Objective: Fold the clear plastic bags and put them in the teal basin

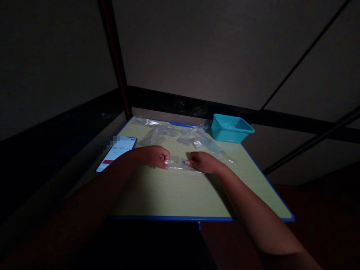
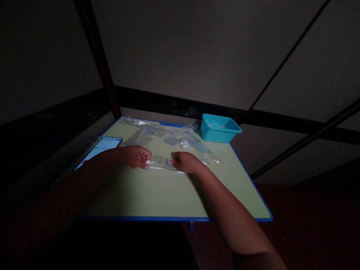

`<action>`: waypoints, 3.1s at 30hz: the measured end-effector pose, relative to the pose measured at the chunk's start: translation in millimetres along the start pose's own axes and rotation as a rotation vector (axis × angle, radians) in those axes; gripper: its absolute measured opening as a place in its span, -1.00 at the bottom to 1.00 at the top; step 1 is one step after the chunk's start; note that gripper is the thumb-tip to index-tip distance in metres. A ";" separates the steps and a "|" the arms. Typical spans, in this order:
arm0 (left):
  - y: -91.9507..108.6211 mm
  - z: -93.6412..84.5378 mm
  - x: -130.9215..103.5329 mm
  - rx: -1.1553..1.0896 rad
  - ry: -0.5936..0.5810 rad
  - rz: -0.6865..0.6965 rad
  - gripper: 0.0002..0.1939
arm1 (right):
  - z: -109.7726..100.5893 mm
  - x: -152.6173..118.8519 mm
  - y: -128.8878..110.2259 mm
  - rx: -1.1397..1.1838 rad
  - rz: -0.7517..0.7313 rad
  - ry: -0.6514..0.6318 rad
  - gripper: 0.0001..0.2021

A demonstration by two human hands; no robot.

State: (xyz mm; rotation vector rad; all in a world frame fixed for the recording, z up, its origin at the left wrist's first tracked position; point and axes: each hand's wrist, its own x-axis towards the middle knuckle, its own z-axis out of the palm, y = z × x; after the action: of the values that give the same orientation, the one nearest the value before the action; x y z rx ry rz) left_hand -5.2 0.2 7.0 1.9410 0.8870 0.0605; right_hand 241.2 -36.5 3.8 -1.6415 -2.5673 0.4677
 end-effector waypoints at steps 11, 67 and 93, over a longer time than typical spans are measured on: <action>0.3 17.3 16.7 0.429 0.770 0.113 -0.75 | 4.5 2.0 -6.9 -0.111 0.125 0.025 -0.63; 16.6 48.2 2.0 0.763 0.138 0.092 -0.46 | -2.3 -3.5 -7.9 -0.032 0.052 -0.051 -0.68; 4.8 34.8 6.9 0.911 0.452 -0.113 -0.49 | -10.6 -5.4 -14.4 0.196 0.161 -0.136 -0.75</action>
State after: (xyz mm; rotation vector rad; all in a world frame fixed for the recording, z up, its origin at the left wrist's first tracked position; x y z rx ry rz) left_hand 16.2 -23.0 -10.0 2.7710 1.4973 0.0286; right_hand 233.1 -44.6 18.5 -1.8086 -2.3946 0.8409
